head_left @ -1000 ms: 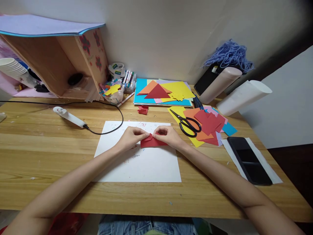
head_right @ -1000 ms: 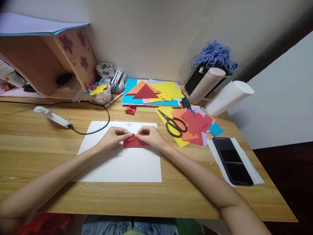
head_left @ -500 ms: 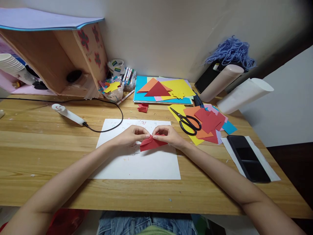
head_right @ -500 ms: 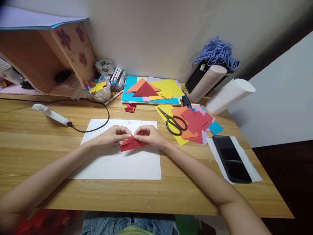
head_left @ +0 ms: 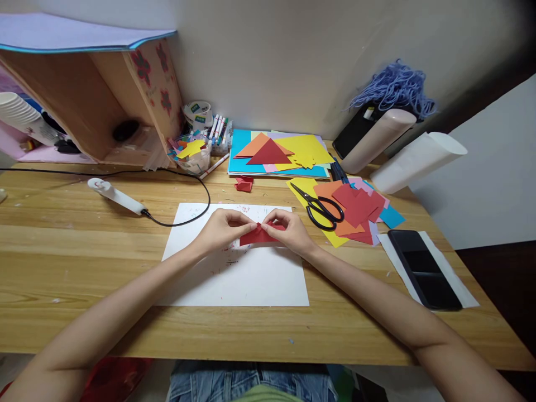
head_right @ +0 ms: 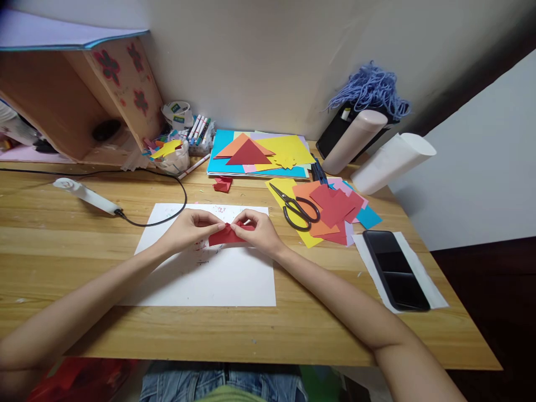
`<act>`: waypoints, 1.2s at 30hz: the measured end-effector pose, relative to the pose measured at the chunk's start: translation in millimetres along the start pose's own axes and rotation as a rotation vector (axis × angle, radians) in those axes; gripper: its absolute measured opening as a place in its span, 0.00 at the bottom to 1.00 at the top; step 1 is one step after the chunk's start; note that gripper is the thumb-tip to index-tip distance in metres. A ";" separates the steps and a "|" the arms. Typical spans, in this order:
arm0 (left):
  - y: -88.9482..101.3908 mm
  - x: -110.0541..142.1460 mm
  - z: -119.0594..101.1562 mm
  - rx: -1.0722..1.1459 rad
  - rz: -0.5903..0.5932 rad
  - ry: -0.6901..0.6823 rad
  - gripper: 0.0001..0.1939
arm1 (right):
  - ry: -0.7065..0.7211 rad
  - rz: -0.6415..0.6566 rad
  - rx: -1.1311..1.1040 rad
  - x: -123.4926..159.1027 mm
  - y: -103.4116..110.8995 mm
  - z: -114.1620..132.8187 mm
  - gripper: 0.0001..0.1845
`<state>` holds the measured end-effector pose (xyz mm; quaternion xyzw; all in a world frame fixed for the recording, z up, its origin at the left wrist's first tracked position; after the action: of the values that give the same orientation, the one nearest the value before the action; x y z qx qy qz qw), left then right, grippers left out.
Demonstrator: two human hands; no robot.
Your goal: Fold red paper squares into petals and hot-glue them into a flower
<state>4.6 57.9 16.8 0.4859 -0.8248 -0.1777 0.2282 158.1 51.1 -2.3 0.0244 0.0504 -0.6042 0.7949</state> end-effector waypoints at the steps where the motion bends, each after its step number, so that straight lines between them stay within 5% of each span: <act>1: -0.5 0.4 0.5 0.000 -0.017 0.008 0.13 | 0.009 -0.004 0.010 0.5 -0.1 0.1 0.06; 11: -3.4 3.9 1.8 0.001 -0.137 -0.034 0.10 | 0.002 0.030 0.022 2.3 -5.0 3.2 0.07; 20: -4.9 3.8 -1.9 0.025 -0.092 -0.070 0.12 | 0.003 0.057 0.019 2.5 -7.5 6.1 0.07; 29: -7.1 -2.6 2.5 0.064 0.082 -0.003 0.14 | -0.010 0.081 0.013 1.5 -5.8 2.6 0.08; 36: -0.2 2.7 -5.3 -0.074 0.057 -0.083 0.10 | 0.011 0.107 0.031 4.9 -9.5 7.2 0.07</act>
<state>6.5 55.0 21.6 0.4457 -0.8399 -0.2214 0.2168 150.7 43.2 4.6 0.0426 0.0438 -0.5613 0.8254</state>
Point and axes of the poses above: each hand's wrist, its own x-axis away from the middle knuckle, its own y-axis out of the back of the hand, z = x × y, the point moved 5 cm from there along -x, towards the middle knuckle, and after that the axes turned 15 degrees about -x, right-handed, at the moved point
